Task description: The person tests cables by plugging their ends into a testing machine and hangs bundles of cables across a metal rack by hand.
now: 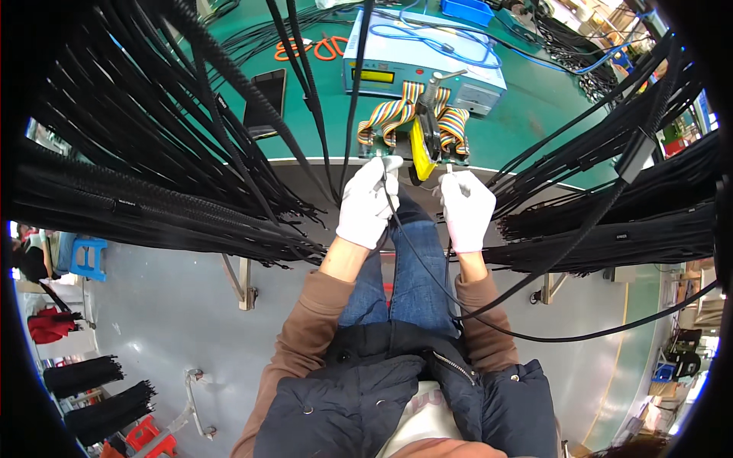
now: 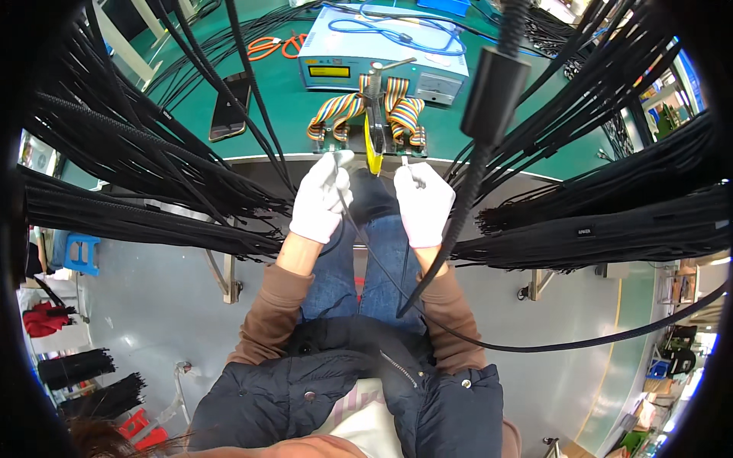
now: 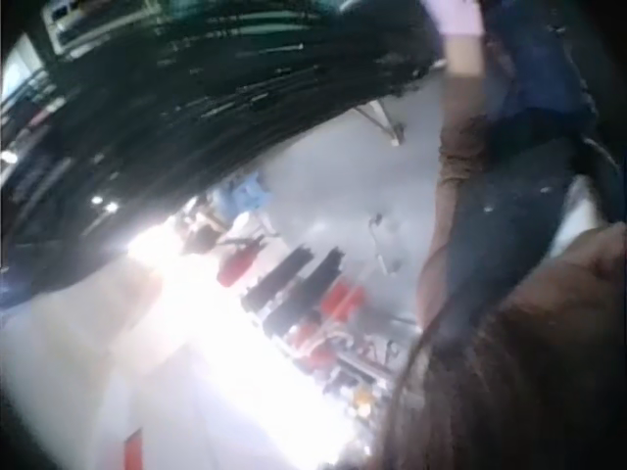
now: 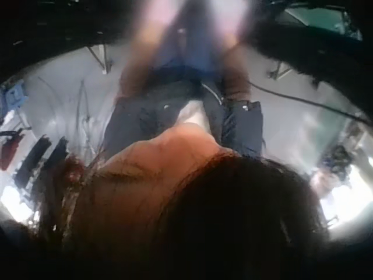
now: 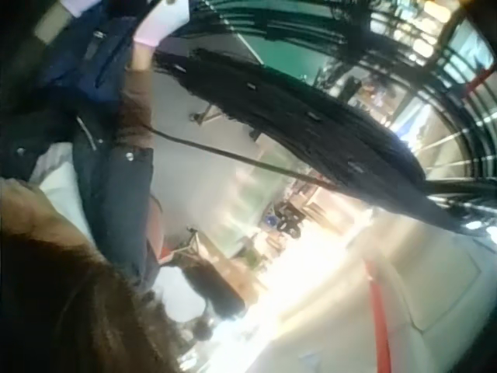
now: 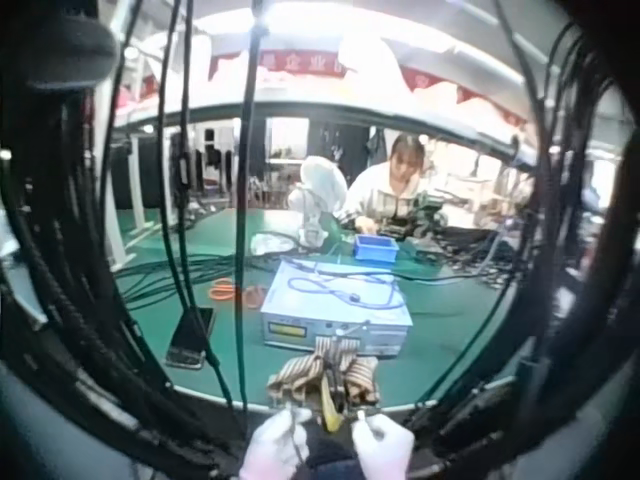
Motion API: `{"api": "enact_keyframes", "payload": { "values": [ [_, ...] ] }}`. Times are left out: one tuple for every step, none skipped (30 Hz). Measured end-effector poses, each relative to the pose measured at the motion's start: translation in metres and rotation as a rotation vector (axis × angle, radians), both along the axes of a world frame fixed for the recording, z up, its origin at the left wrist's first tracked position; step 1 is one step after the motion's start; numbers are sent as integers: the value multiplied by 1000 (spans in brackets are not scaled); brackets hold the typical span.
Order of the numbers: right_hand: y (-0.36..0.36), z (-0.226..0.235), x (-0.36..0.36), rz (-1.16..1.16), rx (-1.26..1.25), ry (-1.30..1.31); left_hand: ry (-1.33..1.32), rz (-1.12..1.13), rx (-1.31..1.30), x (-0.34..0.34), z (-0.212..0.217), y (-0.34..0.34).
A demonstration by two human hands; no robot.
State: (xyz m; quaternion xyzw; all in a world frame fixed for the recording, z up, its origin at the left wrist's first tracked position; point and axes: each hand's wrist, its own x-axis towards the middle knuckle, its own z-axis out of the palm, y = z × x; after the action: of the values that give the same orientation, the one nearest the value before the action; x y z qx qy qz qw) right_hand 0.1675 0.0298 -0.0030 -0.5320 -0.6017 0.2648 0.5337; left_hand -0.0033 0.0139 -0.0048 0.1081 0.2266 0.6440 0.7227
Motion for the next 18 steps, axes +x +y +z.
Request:
{"api": "enact_keyframes", "payload": {
  "values": [
    [1, -1, 0, -3, 2, 1, 1, -3, 2, -5, -1, -1],
    [3, -4, 1, -13, -1, -2, 4, -49, 8, -10, -5, -2],
    [4, -6, 2, -24, -4, -7, 4, -95, 13, -14, -10, -3],
    [6, -9, 3, -35, -7, -12, 4, -141, 19, -17, -14, -3],
    [8, -10, 4, -46, -10, -17, 5, -186, 25, -20, -19, -4],
    [9, -8, 3, -48, -11, -18, 3, -188, 24, -21, -22, -7],
    [10, -6, 2, -45, 26, -57, 83, -198, -12, -22, -25, -12],
    [10, -2, 0, -46, 63, -97, 162, -211, -47, -22, -28, -18],
    [10, 2, -1, -47, 101, -137, 242, -224, -80, -20, -31, -24],
    [11, 5, -1, -48, 141, -178, 321, -236, -111, -18, -34, -29],
    [11, 5, -1, -54, 143, -181, 398, -330, -89, -14, -41, -36],
    [12, 7, 0, -49, 106, -196, 475, -425, -62, -9, -50, -44],
    [12, 9, 1, -41, 71, -209, 661, -497, 22, 0, -59, -53],
    [12, 12, 5, -45, 37, -227, 674, -629, 3, 11, -57, -59],
    [10, 16, 11, -53, 6, -246, 688, -762, -11, 24, -54, -65],
    [9, 19, 16, -63, 141, -539, 792, -795, 196, 38, -64, -76],
    [9, 23, 20, -76, 277, -834, 895, -815, 412, 53, -73, -84],
    [2, 43, 18, -109, 294, -844, 1066, -913, 612, 64, -55, -89]
  ]
}}
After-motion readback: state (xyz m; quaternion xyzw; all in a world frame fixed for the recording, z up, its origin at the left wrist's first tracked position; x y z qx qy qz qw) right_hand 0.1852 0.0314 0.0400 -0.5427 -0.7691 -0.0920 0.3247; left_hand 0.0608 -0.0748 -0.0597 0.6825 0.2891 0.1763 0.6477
